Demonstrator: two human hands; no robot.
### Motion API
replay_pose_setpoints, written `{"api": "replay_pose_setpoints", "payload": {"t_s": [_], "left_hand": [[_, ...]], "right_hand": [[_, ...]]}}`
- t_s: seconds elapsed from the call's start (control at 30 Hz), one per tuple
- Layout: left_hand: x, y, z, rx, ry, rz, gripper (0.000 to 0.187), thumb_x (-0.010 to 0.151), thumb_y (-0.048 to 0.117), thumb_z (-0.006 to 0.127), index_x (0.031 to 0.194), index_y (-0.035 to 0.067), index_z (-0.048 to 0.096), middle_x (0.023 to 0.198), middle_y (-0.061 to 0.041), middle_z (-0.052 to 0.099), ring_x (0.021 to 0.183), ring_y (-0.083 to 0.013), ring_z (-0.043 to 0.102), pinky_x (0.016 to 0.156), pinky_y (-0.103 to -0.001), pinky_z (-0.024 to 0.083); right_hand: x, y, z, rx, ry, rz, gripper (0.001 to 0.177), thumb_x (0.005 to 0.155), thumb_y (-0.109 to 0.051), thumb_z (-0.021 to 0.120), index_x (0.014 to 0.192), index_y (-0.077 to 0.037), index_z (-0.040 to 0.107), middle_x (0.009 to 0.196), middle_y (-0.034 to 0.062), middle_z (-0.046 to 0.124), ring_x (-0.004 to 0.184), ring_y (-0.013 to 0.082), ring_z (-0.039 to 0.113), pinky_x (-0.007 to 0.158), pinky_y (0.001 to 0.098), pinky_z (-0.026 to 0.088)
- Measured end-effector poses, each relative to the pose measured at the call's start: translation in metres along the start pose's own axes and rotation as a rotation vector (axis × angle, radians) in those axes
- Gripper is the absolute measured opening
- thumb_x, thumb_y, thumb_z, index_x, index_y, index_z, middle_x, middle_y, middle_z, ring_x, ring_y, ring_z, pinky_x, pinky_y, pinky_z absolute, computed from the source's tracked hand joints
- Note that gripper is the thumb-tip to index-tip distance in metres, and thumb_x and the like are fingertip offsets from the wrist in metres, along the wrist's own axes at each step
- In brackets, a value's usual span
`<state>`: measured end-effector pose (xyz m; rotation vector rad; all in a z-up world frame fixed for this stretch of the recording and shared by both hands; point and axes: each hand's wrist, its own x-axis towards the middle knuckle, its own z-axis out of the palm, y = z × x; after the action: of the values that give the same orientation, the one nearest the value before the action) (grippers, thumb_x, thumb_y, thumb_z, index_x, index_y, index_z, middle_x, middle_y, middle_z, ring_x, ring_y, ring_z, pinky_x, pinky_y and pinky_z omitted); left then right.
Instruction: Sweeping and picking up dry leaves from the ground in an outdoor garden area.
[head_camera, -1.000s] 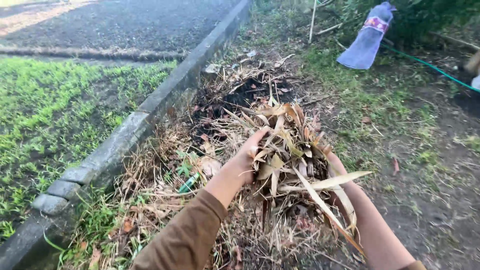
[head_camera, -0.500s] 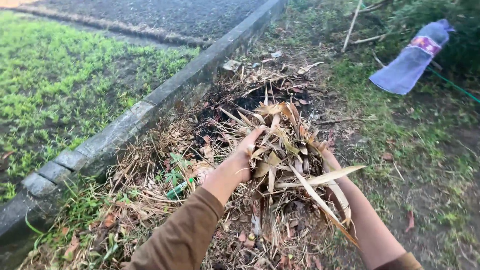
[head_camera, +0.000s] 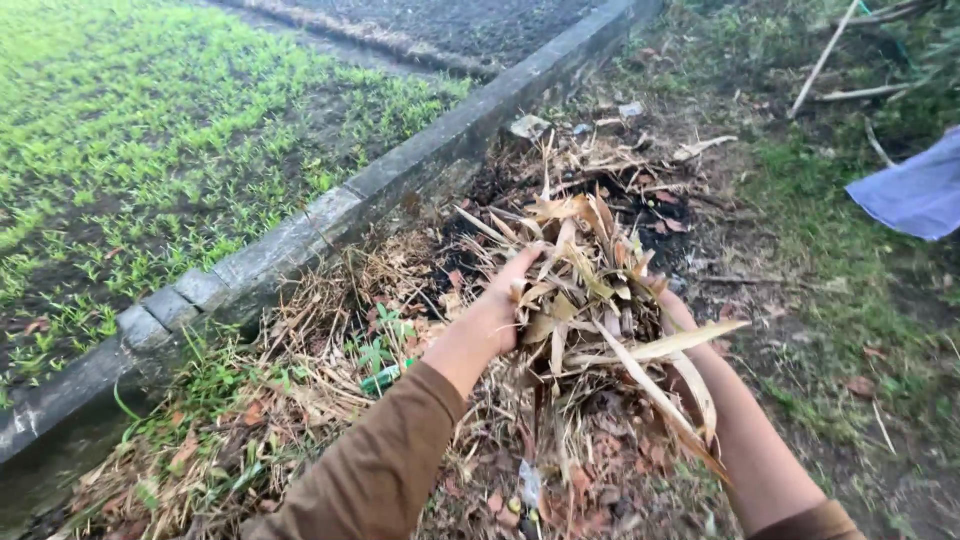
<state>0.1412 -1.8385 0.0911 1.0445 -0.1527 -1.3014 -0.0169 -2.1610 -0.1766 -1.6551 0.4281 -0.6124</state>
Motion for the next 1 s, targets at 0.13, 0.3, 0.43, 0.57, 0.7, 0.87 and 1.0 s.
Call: {"api": "replay_pose_setpoints", "payload": {"t_s": [0.13,0.3,0.43,0.57,0.7,0.87,1.0], "left_hand": [[0.02,0.02,0.002,0.013,0.065,-0.014,0.053,0.09,0.054,0.065,0.114,0.007,0.067,0.099,-0.012,0.075,0.073,-0.0223,0.073,0.063,-0.037,0.064],[0.047,0.048,0.014,0.2,0.235,0.006,0.059,0.096,0.061,0.063,0.12,0.007,0.062,0.108,-0.01,0.07,0.075,-0.0161,0.073,0.064,-0.031,0.058],[0.108,0.061,0.004,0.013,0.12,0.011,0.057,0.097,0.056,0.063,0.117,0.003,0.064,0.102,-0.013,0.069,0.067,-0.0182,0.071,0.053,-0.03,0.062],[0.121,0.076,0.018,-0.085,0.086,0.12,0.049,0.097,0.049,0.068,0.119,0.006,0.062,0.103,-0.013,0.069,0.074,-0.0226,0.072,0.056,-0.032,0.064],[0.148,0.095,0.027,0.055,0.241,0.129,0.051,0.089,0.056,0.064,0.112,0.011,0.063,0.094,-0.009,0.07,0.067,-0.0208,0.072,0.046,-0.032,0.059],[0.185,0.109,0.022,-0.043,0.228,0.141,0.051,0.086,0.056,0.066,0.109,0.01,0.066,0.09,-0.007,0.072,0.065,-0.0192,0.071,0.048,-0.032,0.061],[0.213,0.114,0.016,0.009,0.299,0.167,0.049,0.088,0.058,0.067,0.103,0.011,0.067,0.083,-0.005,0.072,0.062,-0.017,0.068,0.044,-0.029,0.052]], "right_hand": [[0.05,0.011,-0.013,-0.027,-0.027,-0.056,0.08,0.102,-0.068,0.025,0.144,-0.007,0.056,0.153,0.0188,0.052,0.152,0.0334,0.034,0.128,0.0511,0.011],[0.098,-0.015,-0.017,-0.255,0.023,0.063,0.08,0.102,-0.068,0.017,0.148,-0.011,0.051,0.157,0.012,0.046,0.153,0.0287,0.03,0.127,0.0517,0.011],[0.151,-0.001,-0.03,-0.228,-0.063,-0.076,0.078,0.103,-0.067,0.027,0.144,-0.006,0.053,0.15,0.015,0.054,0.151,0.029,0.036,0.128,0.0497,0.015],[0.205,-0.01,-0.031,-0.114,-0.167,-0.059,0.078,0.102,-0.063,0.027,0.153,-0.006,0.04,0.159,0.0112,0.04,0.152,0.0262,0.025,0.125,0.0477,0.011],[0.252,0.0,-0.035,0.173,-0.194,0.145,0.075,0.106,-0.062,0.025,0.151,-0.006,0.048,0.151,0.016,0.052,0.142,0.0317,0.043,0.126,0.05,0.025],[0.321,0.062,-0.039,0.047,-0.207,-0.038,0.073,0.107,-0.058,0.023,0.148,-0.002,0.048,0.155,0.0139,0.048,0.151,0.0223,0.032,0.127,0.0468,0.009],[0.336,0.056,-0.037,0.115,-0.223,-0.039,0.072,0.108,-0.057,0.028,0.147,0.0,0.049,0.157,0.015,0.046,0.152,0.0224,0.03,0.128,0.0461,0.007]]}}
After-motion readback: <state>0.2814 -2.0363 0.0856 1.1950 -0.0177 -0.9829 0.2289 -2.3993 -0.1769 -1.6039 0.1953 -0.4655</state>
